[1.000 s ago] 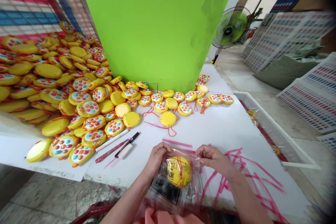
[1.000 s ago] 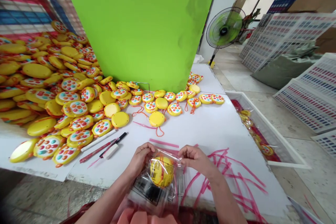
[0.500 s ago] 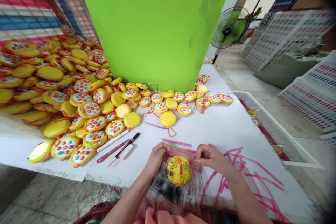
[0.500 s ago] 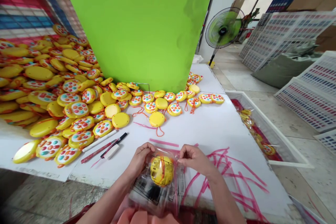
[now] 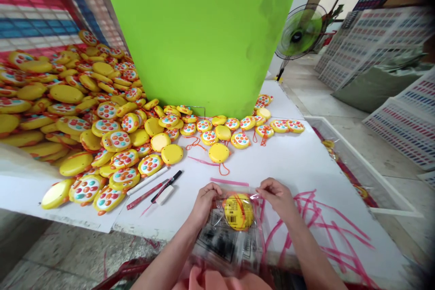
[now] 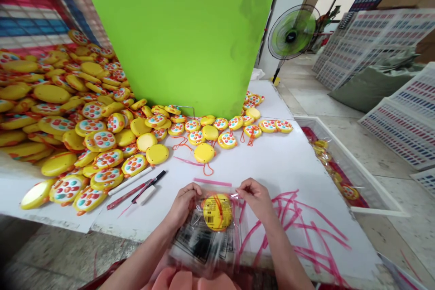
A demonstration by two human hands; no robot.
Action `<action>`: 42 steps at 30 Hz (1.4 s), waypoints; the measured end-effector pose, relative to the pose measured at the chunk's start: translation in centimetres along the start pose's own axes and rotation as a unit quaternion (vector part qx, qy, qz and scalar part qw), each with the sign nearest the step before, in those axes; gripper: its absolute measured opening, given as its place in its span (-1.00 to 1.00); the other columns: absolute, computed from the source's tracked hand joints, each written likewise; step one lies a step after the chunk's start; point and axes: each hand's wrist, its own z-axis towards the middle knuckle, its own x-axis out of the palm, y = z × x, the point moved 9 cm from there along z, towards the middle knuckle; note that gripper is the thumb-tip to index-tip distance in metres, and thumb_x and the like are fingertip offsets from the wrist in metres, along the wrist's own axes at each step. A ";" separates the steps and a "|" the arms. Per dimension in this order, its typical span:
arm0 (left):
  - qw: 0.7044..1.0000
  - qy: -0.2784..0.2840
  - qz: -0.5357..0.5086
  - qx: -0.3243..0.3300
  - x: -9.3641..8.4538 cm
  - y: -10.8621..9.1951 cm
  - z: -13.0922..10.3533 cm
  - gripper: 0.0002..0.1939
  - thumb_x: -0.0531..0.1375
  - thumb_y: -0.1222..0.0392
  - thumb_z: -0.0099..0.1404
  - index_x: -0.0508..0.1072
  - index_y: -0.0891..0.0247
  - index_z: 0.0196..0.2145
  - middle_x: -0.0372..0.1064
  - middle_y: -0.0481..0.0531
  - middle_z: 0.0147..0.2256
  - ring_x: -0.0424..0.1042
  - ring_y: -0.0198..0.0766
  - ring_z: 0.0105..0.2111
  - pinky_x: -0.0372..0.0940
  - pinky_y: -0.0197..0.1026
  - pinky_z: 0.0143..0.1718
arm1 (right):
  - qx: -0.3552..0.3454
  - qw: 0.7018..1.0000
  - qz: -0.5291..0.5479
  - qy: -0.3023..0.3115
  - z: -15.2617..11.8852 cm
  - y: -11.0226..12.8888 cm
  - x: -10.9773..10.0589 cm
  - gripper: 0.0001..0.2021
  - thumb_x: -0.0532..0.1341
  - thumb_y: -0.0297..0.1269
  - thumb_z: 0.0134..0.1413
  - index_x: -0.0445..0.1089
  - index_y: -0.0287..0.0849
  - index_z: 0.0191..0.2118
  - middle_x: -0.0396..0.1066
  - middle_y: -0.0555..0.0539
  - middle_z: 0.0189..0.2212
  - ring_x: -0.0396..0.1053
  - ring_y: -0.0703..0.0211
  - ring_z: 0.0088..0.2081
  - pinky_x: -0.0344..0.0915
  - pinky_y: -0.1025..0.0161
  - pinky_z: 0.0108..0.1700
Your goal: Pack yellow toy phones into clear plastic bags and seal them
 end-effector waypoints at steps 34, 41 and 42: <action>0.999 0.020 -0.031 0.020 0.1 -0.1 0.1 -0.95 0.09 0.31 0.03 0.32 0.28 -0.48 0.37 -0.06 -0.52 0.35 -0.32 -0.52 0.23 -0.30 -0.46 | 0.009 0.984 -0.122 0.130 0.2 1.8 3.6 -0.59 -0.03 -0.03 0.25 0.41 -0.15 -0.41 0.47 -0.03 -0.44 0.39 0.12 -0.36 0.24 0.24 -0.27; 0.999 0.030 -0.025 0.023 -0.1 0.2 0.2 -0.97 0.11 0.31 0.07 0.34 0.28 -0.48 0.40 -0.05 -0.49 0.38 -0.32 -0.47 0.25 -0.31 -0.42 | 0.009 0.982 -0.118 0.149 0.1 1.7 3.7 -0.59 -0.03 0.00 0.25 0.43 -0.15 -0.34 0.47 -0.04 -0.41 0.40 0.12 -0.32 0.28 0.23 -0.27; 0.999 0.031 -0.023 0.021 -0.1 0.2 0.1 -0.97 0.12 0.29 0.09 0.34 0.28 -0.46 0.42 -0.03 -0.47 0.41 -0.30 -0.44 0.27 -0.30 -0.41 | 0.019 0.983 -0.115 0.145 0.2 1.5 3.5 -0.58 -0.03 0.03 0.24 0.42 -0.15 -0.34 0.46 -0.03 -0.43 0.39 0.14 -0.36 0.27 0.25 -0.32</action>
